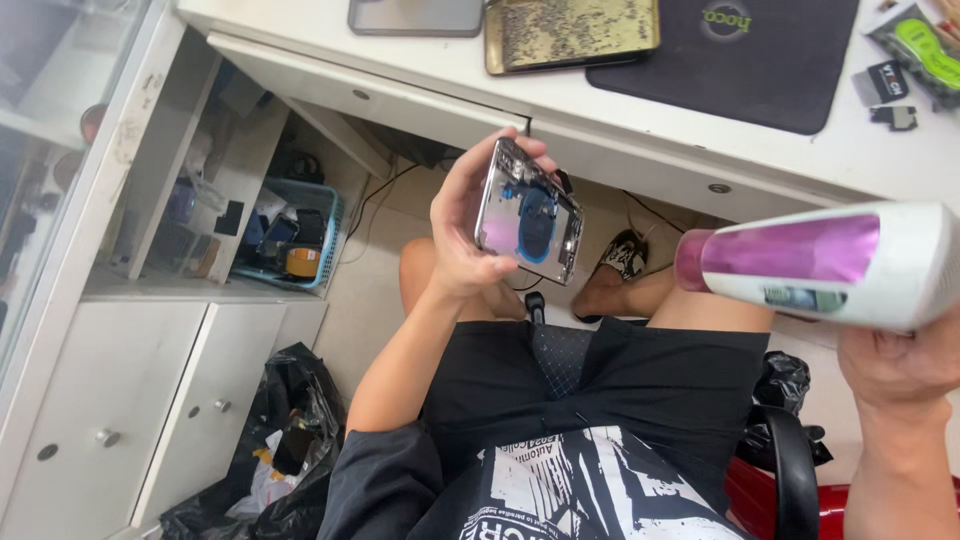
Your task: The person applies adhesive to the edge of a disassembled smartphone, uses a hair dryer to heat the device, and then secures a small internal component with a screwdriver. The person handles the phone, adhesive tube, hair dryer, and screwdriver during the process.
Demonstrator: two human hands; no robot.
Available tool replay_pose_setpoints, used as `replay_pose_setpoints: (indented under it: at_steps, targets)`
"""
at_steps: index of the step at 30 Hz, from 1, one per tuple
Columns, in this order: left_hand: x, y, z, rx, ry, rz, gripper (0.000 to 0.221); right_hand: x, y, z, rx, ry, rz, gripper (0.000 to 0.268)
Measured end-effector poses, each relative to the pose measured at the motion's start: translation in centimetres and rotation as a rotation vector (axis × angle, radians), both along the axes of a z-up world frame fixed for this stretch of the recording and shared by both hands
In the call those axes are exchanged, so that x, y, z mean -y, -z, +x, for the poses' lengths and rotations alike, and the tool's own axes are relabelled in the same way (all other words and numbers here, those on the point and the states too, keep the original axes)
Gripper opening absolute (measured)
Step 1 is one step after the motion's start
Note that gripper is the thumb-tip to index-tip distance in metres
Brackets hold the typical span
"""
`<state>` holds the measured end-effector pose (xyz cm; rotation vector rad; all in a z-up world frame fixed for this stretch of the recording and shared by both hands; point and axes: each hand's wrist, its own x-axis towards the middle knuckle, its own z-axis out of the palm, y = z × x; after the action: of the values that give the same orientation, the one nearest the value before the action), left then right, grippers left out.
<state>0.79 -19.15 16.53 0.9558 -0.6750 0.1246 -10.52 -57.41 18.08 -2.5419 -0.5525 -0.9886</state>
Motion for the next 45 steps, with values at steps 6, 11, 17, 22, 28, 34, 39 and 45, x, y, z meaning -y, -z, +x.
replay_pose_setpoints:
  at_steps: [6,11,17,22,28,34,39,45]
  targets:
    - [1.7,0.1,-0.7,0.009,0.108,0.072,0.096,2.0,1.2,-1.8,-0.456,0.169,0.317,0.028]
    - [2.4,-0.1,1.0,0.048,0.123,0.122,0.094,4.5,1.8,-2.2,-0.519,0.164,0.070,0.060]
    - [2.3,-0.7,2.5,0.121,0.109,0.179,0.098,9.1,7.5,-3.6,-0.598,0.252,0.206,0.044]
    - [3.1,-0.9,2.4,0.065,0.198,0.152,0.098,7.6,6.3,-3.7,-0.565,0.250,0.288,0.038]
    - [4.3,-0.7,2.9,-0.030,0.257,0.129,0.094,5.4,5.0,-5.9,-0.384,0.153,0.181,0.042]
    - [4.2,-0.4,1.7,-0.063,0.304,0.148,0.094,4.9,5.2,-5.0,-0.099,0.004,0.009,0.087]
    - [3.3,1.4,-0.7,-0.086,0.309,0.220,0.093,3.3,5.0,-3.4,0.020,0.062,-0.170,0.089]
    - [1.9,2.9,-2.4,-0.105,0.260,0.218,0.092,1.7,7.1,-2.5,0.002,0.079,-0.129,0.083]
